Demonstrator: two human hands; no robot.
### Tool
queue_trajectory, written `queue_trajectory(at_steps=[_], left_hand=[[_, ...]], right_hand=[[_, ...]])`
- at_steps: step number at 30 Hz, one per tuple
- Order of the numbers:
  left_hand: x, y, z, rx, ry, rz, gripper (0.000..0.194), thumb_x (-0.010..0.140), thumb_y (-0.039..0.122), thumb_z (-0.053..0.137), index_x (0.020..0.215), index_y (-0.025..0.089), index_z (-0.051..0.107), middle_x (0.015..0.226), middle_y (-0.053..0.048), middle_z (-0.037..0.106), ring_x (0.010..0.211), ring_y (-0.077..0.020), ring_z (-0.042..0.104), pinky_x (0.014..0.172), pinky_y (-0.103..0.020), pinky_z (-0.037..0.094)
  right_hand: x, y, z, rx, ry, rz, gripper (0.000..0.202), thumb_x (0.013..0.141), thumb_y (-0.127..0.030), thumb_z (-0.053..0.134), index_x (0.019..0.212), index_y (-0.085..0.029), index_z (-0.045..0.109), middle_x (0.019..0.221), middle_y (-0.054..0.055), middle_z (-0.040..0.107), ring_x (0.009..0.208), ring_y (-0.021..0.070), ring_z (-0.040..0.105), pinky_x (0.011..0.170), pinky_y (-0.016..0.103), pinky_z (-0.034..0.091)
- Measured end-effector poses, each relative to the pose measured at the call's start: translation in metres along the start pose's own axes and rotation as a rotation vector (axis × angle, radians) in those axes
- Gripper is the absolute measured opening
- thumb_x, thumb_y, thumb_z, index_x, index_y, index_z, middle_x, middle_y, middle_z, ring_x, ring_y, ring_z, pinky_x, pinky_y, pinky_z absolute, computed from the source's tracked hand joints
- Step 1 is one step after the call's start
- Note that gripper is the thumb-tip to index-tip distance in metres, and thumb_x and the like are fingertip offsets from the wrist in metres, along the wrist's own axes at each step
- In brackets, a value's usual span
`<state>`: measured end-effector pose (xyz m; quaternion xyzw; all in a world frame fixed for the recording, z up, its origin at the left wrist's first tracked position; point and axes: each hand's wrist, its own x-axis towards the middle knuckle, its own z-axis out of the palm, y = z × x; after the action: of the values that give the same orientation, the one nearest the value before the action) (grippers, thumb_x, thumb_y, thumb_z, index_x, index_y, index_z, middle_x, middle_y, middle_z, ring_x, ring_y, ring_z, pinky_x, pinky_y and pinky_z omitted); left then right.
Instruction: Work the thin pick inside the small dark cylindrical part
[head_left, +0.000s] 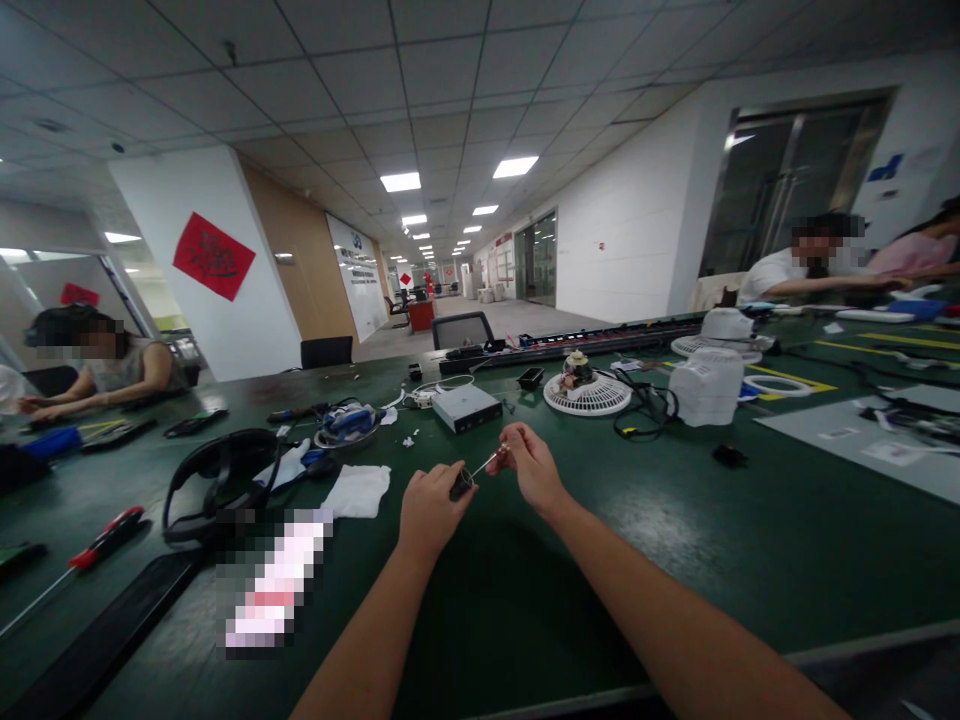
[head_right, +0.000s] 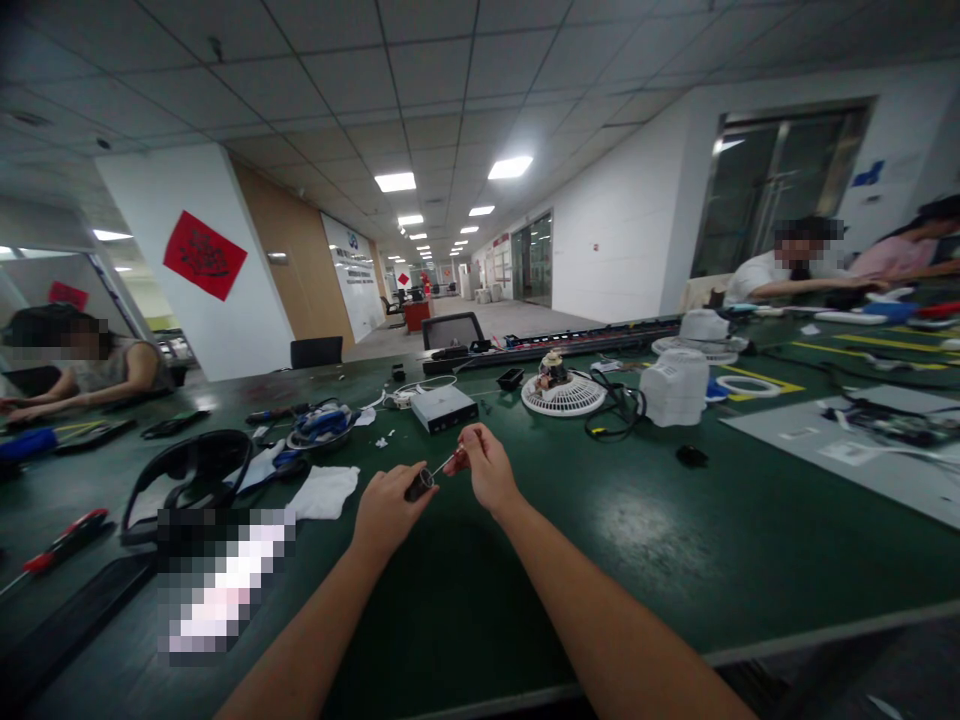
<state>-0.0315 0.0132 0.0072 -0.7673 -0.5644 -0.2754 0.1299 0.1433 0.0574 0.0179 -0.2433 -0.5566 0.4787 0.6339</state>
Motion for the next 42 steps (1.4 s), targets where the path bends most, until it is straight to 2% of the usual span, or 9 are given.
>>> queue_trajectory(at_steps=[9, 16, 22, 28, 30, 33, 37, 39, 42], left_hand=[[0.001, 0.002, -0.004, 0.010, -0.037, -0.004, 0.037, 0.090, 0.035, 0.064, 0.123, 0.020, 0.064, 0.110, -0.007, 0.073, 0.095, -0.0227, 0.067, 0.081, -0.035, 0.046], [0.002, 0.005, -0.006, 0.024, -0.087, -0.005, 0.038, 0.089, 0.036, 0.066, 0.123, 0.020, 0.065, 0.112, -0.006, 0.073, 0.097, -0.0228, 0.067, 0.083, -0.035, 0.045], [0.001, 0.007, -0.006, 0.056, -0.126, -0.036, 0.038, 0.090, 0.037, 0.063, 0.125, 0.022, 0.064, 0.112, -0.006, 0.072, 0.096, -0.0223, 0.066, 0.082, -0.034, 0.044], [0.001, 0.006, -0.006, 0.105, -0.172, -0.069, 0.037, 0.090, 0.037, 0.062, 0.125, 0.025, 0.065, 0.107, -0.005, 0.072, 0.090, -0.0219, 0.065, 0.079, -0.033, 0.042], [0.001, 0.005, -0.006, 0.116, -0.182, -0.088, 0.038, 0.090, 0.038, 0.062, 0.126, 0.025, 0.064, 0.108, -0.005, 0.071, 0.090, -0.0218, 0.065, 0.079, -0.033, 0.042], [0.002, 0.005, -0.006, 0.121, -0.199, -0.109, 0.039, 0.090, 0.039, 0.062, 0.126, 0.025, 0.064, 0.109, -0.005, 0.071, 0.092, -0.0218, 0.065, 0.080, -0.033, 0.042], [0.001, 0.004, -0.006, 0.106, -0.209, -0.112, 0.038, 0.089, 0.037, 0.062, 0.125, 0.024, 0.064, 0.109, -0.005, 0.071, 0.095, -0.0225, 0.065, 0.082, -0.034, 0.042], [0.001, 0.004, -0.006, 0.095, -0.209, -0.116, 0.037, 0.089, 0.037, 0.063, 0.124, 0.024, 0.065, 0.109, -0.006, 0.071, 0.094, -0.0228, 0.065, 0.081, -0.034, 0.043], [0.000, 0.003, -0.005, 0.080, -0.202, -0.122, 0.036, 0.089, 0.038, 0.062, 0.122, 0.024, 0.065, 0.108, -0.006, 0.071, 0.093, -0.0230, 0.065, 0.080, -0.034, 0.043]], right_hand=[[-0.001, 0.002, 0.002, -0.044, -0.042, -0.004, 0.043, 0.086, -0.066, 0.055, 0.084, -0.023, 0.050, 0.060, -0.004, 0.060, 0.052, 0.0171, 0.064, 0.056, 0.032, 0.055], [-0.003, 0.003, 0.000, -0.162, -0.069, -0.056, 0.037, 0.094, -0.059, 0.048, 0.087, -0.023, 0.049, 0.065, -0.004, 0.057, 0.055, 0.0164, 0.064, 0.058, 0.031, 0.056], [-0.009, -0.004, 0.001, -0.367, -0.116, -0.156, 0.031, 0.100, -0.049, 0.041, 0.088, -0.022, 0.050, 0.070, -0.001, 0.058, 0.057, 0.0162, 0.063, 0.059, 0.030, 0.055], [-0.009, -0.018, -0.005, -0.688, -0.003, -0.331, 0.025, 0.099, -0.036, 0.042, 0.083, -0.021, 0.053, 0.088, 0.007, 0.055, 0.084, 0.0223, 0.055, 0.081, 0.037, 0.046], [-0.006, -0.019, -0.008, -0.774, 0.004, -0.346, 0.022, 0.099, -0.032, 0.040, 0.086, -0.020, 0.053, 0.090, 0.007, 0.055, 0.086, 0.0230, 0.054, 0.083, 0.037, 0.043], [-0.003, -0.016, -0.013, -0.890, -0.065, -0.317, 0.019, 0.099, -0.025, 0.040, 0.093, -0.020, 0.057, 0.090, 0.007, 0.058, 0.085, 0.0223, 0.056, 0.081, 0.035, 0.043], [-0.001, -0.006, -0.020, -1.055, -0.170, -0.203, 0.013, 0.092, -0.022, 0.054, 0.087, -0.021, 0.066, 0.087, 0.008, 0.065, 0.089, 0.0242, 0.057, 0.083, 0.035, 0.043], [-0.002, 0.000, -0.024, -1.118, -0.220, -0.126, 0.005, 0.081, -0.027, 0.071, 0.084, -0.022, 0.071, 0.079, 0.007, 0.066, 0.084, 0.0251, 0.058, 0.078, 0.035, 0.044], [-0.005, 0.006, -0.025, -1.157, -0.330, -0.048, 0.015, 0.066, -0.024, 0.084, 0.076, -0.024, 0.074, 0.068, 0.003, 0.066, 0.073, 0.0225, 0.059, 0.068, 0.031, 0.043]])
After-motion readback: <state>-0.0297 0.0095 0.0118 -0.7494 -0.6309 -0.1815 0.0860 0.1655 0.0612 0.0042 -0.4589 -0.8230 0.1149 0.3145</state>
